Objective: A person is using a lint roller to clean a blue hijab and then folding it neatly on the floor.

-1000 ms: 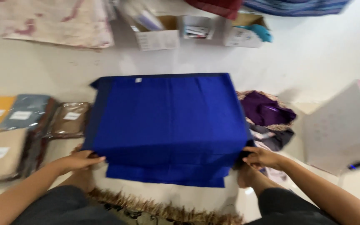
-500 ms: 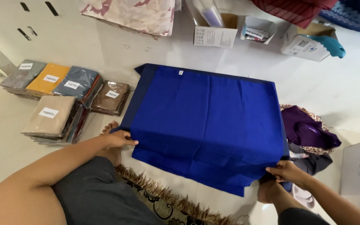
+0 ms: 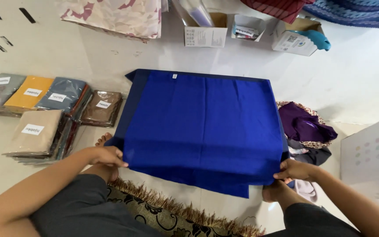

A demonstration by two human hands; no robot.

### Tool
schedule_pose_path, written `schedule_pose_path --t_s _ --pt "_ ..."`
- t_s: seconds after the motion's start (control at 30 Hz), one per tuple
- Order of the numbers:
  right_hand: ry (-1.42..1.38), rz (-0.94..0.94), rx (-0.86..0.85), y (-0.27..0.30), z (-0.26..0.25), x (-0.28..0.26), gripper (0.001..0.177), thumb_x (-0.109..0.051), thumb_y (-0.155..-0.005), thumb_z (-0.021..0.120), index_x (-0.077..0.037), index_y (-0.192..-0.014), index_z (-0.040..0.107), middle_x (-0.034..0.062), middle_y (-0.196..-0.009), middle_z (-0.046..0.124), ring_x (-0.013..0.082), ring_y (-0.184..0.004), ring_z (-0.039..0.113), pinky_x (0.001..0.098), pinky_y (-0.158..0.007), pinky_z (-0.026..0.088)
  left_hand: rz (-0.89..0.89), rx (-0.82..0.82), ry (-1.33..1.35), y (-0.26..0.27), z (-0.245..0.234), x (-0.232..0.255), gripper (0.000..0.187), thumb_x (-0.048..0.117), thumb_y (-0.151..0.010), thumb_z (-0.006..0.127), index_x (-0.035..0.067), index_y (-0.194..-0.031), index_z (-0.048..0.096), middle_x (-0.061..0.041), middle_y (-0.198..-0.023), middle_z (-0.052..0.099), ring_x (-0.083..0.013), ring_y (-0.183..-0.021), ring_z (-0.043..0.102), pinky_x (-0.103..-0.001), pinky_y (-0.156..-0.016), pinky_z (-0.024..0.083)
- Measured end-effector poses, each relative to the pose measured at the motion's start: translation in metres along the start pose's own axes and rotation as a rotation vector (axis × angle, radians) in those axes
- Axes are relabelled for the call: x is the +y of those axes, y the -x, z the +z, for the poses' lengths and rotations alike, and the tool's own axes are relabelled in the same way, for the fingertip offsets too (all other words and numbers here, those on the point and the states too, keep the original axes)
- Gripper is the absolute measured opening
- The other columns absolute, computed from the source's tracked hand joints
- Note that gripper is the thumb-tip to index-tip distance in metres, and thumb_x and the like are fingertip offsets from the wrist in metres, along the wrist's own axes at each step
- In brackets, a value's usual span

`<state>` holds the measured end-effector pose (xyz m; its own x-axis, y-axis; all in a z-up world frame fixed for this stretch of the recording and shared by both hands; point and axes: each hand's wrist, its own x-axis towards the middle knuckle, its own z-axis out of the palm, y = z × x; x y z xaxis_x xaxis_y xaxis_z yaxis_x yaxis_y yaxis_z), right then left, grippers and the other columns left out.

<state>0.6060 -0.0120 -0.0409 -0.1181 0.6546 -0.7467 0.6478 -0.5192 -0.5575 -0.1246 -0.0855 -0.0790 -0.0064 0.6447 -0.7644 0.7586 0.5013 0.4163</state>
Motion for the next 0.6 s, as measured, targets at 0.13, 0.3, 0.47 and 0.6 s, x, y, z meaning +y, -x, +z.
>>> schedule_pose_path --t_s 0.13,0.3,0.47,0.6 --pt "0.089 0.000 -0.123 0.022 -0.016 -0.007 0.011 -0.002 -0.082 0.090 0.006 -0.087 0.084 0.0086 -0.066 0.065 0.0180 -0.059 0.071 0.0308 -0.064 0.066 0.032 -0.112 0.006 0.002 -0.037 -0.013 0.041 0.037 -0.074 0.099 0.008 -0.094 0.079 -0.007 -0.091 0.066 -0.0192 -0.090 0.066 -0.033 -0.085 0.058" --pt "0.297 -0.305 -0.272 0.044 -0.075 -0.039 0.025 -0.017 -0.086 0.079 -0.005 -0.068 0.066 0.0063 -0.068 0.063 0.0198 -0.065 0.059 0.0359 -0.073 0.053 0.185 -0.044 -0.063 0.123 -0.083 0.078 0.049 0.032 -0.076 0.082 0.004 -0.116 0.079 -0.010 -0.119 0.078 -0.0218 -0.115 0.067 -0.039 -0.108 0.043" --pt "0.316 -0.387 0.048 0.091 -0.103 -0.107 0.032 -0.030 -0.093 0.059 -0.006 -0.095 0.081 0.0106 -0.095 0.084 0.0253 -0.100 0.078 0.0500 -0.107 0.055 0.320 0.174 0.008 0.151 -0.132 0.126 0.041 0.025 -0.080 0.076 0.006 -0.116 0.083 -0.012 -0.119 0.086 -0.0233 -0.114 0.077 -0.040 -0.113 0.049" --pt "-0.033 -0.476 0.366 0.094 -0.115 -0.158 0.025 -0.011 -0.102 0.055 0.003 -0.117 0.069 0.0180 -0.110 0.074 0.0303 -0.103 0.067 0.0446 -0.110 0.046 0.505 0.325 0.337 0.115 -0.177 0.144 0.018 0.018 -0.094 0.073 0.001 -0.097 0.077 -0.005 -0.092 0.068 -0.0135 -0.085 0.053 -0.028 -0.086 0.034"
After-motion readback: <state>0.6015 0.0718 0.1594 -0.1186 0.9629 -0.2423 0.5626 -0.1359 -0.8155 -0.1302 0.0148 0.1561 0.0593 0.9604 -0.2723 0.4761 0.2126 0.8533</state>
